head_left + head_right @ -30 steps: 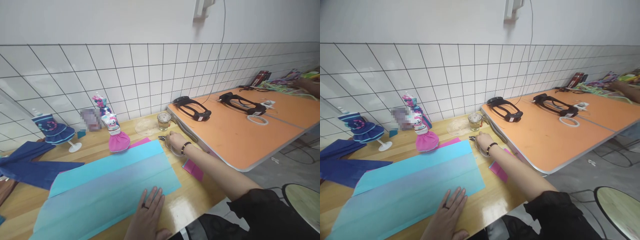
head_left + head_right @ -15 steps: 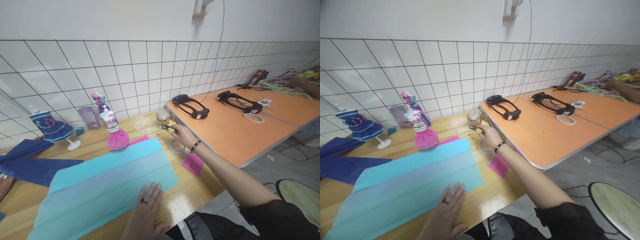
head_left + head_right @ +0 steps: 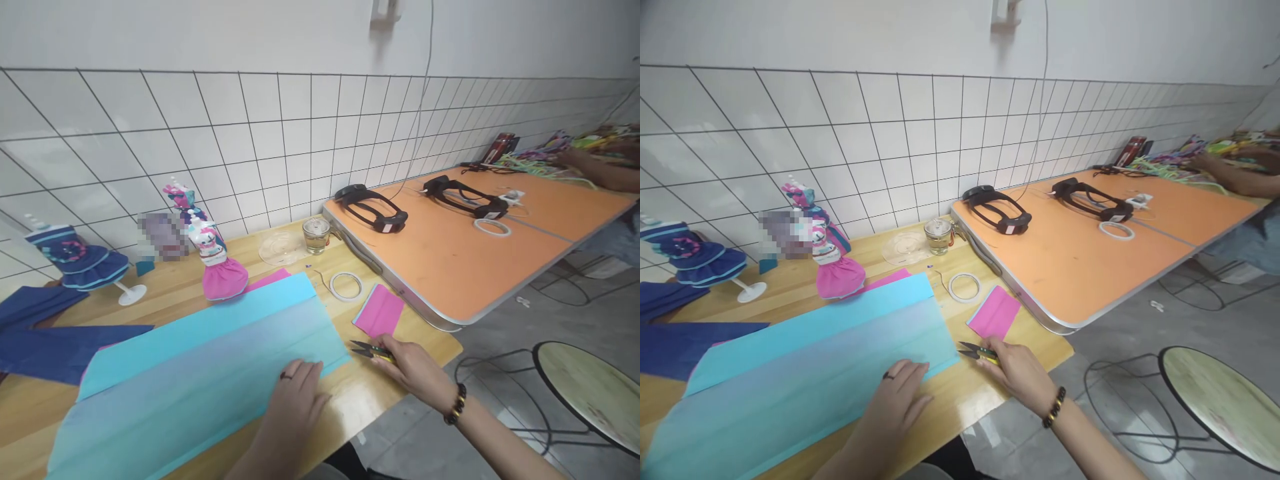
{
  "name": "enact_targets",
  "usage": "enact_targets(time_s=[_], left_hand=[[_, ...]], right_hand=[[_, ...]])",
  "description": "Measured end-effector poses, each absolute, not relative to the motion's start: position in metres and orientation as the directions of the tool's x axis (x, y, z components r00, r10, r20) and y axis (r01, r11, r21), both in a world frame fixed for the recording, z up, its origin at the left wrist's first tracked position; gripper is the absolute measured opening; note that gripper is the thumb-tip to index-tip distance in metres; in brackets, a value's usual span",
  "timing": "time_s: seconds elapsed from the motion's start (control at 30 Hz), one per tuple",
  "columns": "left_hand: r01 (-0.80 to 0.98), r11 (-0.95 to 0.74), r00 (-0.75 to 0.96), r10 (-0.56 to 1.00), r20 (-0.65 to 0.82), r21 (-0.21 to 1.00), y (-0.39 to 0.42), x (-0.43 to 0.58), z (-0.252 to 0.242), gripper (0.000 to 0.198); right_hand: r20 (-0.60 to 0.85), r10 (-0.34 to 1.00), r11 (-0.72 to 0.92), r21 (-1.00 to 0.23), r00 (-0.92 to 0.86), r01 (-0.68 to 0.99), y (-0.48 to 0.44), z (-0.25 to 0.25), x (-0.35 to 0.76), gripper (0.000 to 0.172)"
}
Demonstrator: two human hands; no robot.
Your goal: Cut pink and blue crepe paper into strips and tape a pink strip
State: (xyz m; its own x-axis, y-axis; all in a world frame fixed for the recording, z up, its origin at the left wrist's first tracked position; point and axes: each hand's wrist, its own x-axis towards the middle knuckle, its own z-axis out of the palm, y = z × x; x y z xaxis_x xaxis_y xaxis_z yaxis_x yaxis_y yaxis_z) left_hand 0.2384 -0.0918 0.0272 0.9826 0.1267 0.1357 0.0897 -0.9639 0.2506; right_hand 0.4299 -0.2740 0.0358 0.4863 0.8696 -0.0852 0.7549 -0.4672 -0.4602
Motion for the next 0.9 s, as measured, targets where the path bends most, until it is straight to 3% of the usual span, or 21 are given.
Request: enact_targets(time_s=[0.27, 0.4, 0.53, 0.63, 0.8, 0.9], left_hand=[[0.198, -0.936, 0.975, 0.219, 0.042, 0.29, -0.099, 0.274, 0.033, 0.016], [0.161, -0.953, 0.979, 0.187, 0.081, 0.257, -0.099, 0.271, 0.028, 0.017], [0.1, -0.97, 0.974, 0.14, 0.177, 0.22, -0.095, 0.255, 0.025, 0.02], [0.075, -0.982, 0.948, 0.124, 0.292, 0.176, -0.088, 0.233, 0.024, 0.021], [0.114, -0.982, 0.876, 0.17, 0.451, 0.148, -0.063, 0.181, 0.019, 0.019], [0.187, -0.974, 0.825, 0.228, 0.517, 0.131, -0.036, 0.139, 0.016, 0.019]], right_hand=[[-0.024, 0.853, -0.477, -0.446, 0.522, 0.758, -0.285, 0.034, 0.419, 0.033], [-0.006, 0.824, -0.498, -0.483, 0.566, 0.72, -0.284, 0.036, 0.414, 0.031], [0.039, 0.864, -0.41, -0.523, 0.502, 0.747, -0.277, 0.039, 0.406, 0.027], [0.102, 0.929, -0.281, -0.429, 0.355, 0.858, -0.267, 0.038, 0.401, 0.023], [0.175, 0.98, -0.077, -0.092, 0.093, 0.993, -0.247, 0.032, 0.396, 0.021], [0.17, 0.984, -0.034, -0.106, 0.052, 0.994, -0.24, 0.033, 0.397, 0.022]])
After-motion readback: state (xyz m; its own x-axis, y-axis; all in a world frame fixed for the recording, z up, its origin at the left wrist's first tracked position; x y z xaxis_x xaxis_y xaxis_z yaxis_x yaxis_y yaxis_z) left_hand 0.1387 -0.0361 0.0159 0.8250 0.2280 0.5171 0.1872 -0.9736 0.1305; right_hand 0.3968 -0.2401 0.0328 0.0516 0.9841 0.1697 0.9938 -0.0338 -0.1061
